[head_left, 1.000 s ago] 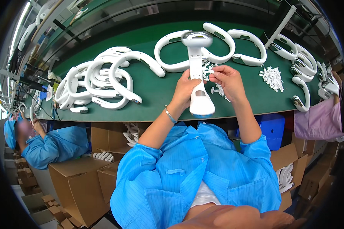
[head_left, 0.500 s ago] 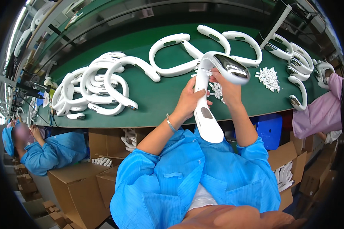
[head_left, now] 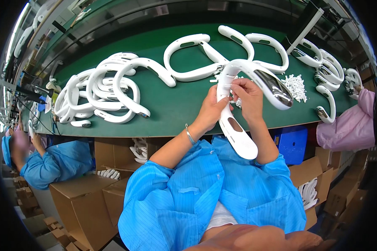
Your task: Assembling the outer housings and chrome plates of white neck massagers on a factory production line.
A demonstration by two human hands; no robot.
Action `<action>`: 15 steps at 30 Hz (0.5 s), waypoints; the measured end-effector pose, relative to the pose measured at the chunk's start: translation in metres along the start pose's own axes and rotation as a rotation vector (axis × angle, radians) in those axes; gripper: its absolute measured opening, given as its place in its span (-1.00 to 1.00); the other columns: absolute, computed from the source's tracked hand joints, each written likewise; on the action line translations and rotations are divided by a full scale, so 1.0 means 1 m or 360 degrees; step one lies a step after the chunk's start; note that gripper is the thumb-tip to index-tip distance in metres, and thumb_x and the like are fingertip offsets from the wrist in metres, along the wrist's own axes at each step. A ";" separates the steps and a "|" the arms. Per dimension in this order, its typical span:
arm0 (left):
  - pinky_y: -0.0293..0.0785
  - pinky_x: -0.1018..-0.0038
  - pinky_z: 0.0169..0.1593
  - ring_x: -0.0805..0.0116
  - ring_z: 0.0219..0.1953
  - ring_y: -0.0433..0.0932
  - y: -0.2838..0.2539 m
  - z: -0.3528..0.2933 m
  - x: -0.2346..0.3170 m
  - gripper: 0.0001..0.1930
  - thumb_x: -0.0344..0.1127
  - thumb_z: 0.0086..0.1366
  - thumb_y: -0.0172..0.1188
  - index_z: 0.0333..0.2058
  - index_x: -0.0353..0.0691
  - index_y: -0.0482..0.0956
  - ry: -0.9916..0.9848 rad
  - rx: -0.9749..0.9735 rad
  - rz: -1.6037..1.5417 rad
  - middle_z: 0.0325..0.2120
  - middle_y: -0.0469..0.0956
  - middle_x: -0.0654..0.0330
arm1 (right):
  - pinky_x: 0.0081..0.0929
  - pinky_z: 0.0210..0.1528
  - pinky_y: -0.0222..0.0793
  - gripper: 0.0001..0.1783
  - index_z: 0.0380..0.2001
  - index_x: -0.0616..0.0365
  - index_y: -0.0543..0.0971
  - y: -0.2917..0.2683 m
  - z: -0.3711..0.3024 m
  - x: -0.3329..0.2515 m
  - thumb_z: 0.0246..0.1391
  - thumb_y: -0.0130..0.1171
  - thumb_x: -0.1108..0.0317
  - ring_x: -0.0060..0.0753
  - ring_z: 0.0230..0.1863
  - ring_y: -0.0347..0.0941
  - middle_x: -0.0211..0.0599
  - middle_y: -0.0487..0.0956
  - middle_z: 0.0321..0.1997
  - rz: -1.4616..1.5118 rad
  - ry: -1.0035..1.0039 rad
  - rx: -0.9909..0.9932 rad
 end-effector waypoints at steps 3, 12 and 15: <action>0.59 0.47 -0.30 0.46 -0.37 0.49 0.003 -0.001 0.001 -0.56 -0.50 0.26 -0.05 0.09 -0.24 0.08 0.0062 -0.0108 -0.0007 -0.28 0.39 0.16 | -0.68 -0.48 0.36 -0.91 -0.38 0.31 0.54 0.001 -0.009 0.000 -0.01 0.11 0.59 -0.62 -0.54 0.38 -0.29 0.54 -0.45 0.0033 -0.0042 -0.0077; 0.58 0.43 -0.26 0.42 -0.31 0.47 0.008 -0.013 0.015 -0.41 -0.59 0.11 0.00 0.10 -0.26 0.00 0.0120 -0.0145 -0.0083 -0.18 0.34 0.11 | -0.59 -0.35 0.47 -0.84 -0.29 0.26 0.53 -0.012 -0.026 0.008 0.00 0.11 0.50 -0.36 -0.28 0.54 -0.23 0.51 -0.31 0.0374 0.0280 -0.0151; 0.57 0.43 -0.22 0.41 -0.28 0.48 0.001 -0.013 0.012 -0.44 -0.61 0.11 0.00 0.08 -0.28 0.02 0.0091 -0.0075 -0.0064 -0.16 0.34 0.10 | -0.59 -0.39 0.49 -0.68 -0.17 0.31 0.51 -0.025 -0.018 0.020 0.01 0.19 0.36 -0.39 -0.27 0.54 -0.17 0.55 -0.23 0.0486 0.0147 -0.0264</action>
Point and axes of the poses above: each hand's wrist, its own z-axis towards the middle knuckle, its own y-axis out of the palm, x = y × z, the point moved 9 cm from there along z, towards the middle knuckle
